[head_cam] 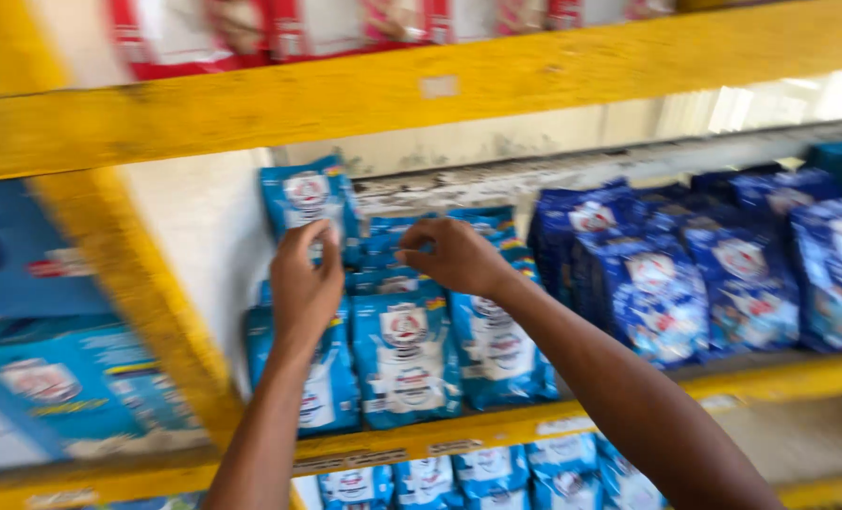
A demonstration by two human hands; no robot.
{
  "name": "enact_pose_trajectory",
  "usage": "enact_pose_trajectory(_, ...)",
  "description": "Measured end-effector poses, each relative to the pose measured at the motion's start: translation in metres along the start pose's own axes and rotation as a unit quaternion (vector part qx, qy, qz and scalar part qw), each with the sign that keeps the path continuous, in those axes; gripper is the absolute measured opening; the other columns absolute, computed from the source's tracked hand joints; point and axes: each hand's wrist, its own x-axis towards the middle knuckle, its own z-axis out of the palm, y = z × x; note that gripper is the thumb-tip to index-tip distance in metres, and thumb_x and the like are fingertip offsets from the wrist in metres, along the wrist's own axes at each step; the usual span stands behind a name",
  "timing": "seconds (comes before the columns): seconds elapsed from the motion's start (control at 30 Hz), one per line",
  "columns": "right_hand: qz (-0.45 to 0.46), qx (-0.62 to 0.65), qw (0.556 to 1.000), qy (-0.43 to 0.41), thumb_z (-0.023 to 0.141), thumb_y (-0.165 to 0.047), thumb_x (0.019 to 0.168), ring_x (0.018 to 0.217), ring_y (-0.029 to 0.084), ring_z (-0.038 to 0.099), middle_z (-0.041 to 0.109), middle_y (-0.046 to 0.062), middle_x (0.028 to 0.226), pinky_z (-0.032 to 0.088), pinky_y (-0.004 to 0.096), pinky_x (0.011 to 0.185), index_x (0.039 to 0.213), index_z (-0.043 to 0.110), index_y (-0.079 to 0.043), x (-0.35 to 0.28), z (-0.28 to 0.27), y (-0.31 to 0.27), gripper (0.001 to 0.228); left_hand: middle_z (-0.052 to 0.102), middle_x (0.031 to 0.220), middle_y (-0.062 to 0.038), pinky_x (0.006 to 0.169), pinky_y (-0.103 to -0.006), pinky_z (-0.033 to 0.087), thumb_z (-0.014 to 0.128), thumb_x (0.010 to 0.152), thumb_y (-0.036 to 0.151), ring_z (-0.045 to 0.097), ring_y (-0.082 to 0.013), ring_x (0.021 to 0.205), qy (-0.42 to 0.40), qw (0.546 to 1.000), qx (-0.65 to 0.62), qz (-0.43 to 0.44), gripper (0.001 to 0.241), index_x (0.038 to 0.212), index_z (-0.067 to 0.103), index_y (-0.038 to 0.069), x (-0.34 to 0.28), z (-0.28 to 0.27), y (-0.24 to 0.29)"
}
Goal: Organizing and moving packets of milk powder on a grocery store shelf.
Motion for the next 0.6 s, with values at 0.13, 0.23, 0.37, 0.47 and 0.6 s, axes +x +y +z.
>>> enact_pose_trajectory(0.13,0.017,-0.001,1.0,-0.004,0.074,-0.029,0.092,0.081,0.02,0.074,0.079,0.009,0.098,0.057,0.035,0.071,0.106,0.076,-0.006,-0.061,-0.05,-0.025,0.027,0.074,0.108,-0.018,0.087,-0.0389,0.055,0.065,0.102,0.017,0.073,-0.03,0.1,-0.04,0.996,-0.071,0.02,0.022,0.114,0.071,0.0,-0.033,0.011,0.078)
enact_pose_trajectory(0.23,0.028,0.057,0.998,0.007,0.074,-0.025,0.093,0.078,0.016,0.072,0.077,0.008,0.098,0.057,0.032,0.068,0.108,0.074,-0.006,-0.11,-0.084,-0.025,0.025,0.075,0.104,-0.015,0.083,-0.0358,0.057,0.064,0.103,0.016,0.075,-0.0257,0.097,-0.087,0.986,-0.138,0.019,0.018,0.111,0.071,0.002,-0.069,0.028,0.127)
enact_pose_trajectory(0.37,0.09,0.07,0.992,0.057,0.073,-0.018,0.096,0.075,0.015,0.061,0.073,0.01,0.088,0.052,0.032,0.066,0.109,0.076,-0.004,-0.204,-0.123,-0.002,0.019,0.075,0.099,-0.013,0.078,-0.0346,0.057,0.063,0.097,0.008,0.076,-0.0252,0.091,-0.16,0.952,-0.261,0.01,0.018,0.113,0.069,0.001,-0.126,0.063,0.187)
enact_pose_trajectory(0.47,0.096,0.094,0.982,0.132,0.071,-0.02,0.097,0.091,0.01,0.073,0.076,0.006,0.1,0.06,0.028,0.079,0.111,0.074,-0.001,-0.296,-0.14,0.032,0.024,0.075,0.097,-0.013,0.08,-0.0353,0.058,0.065,0.094,0.005,0.076,-0.0259,0.089,-0.221,0.923,-0.314,0.017,0.014,0.107,0.069,0.002,-0.181,0.109,0.213)
enact_pose_trajectory(0.6,0.248,0.119,0.937,0.216,0.072,-0.019,0.097,0.089,0.012,0.07,0.076,0.007,0.095,0.059,0.03,0.081,0.108,0.075,0.002,-0.428,-0.138,0.087,0.024,0.074,0.096,-0.015,0.082,-0.0359,0.057,0.067,0.095,0.006,0.076,-0.0301,0.092,-0.305,0.865,-0.397,-0.005,0.01,0.103,0.07,0.002,-0.272,0.181,0.249)
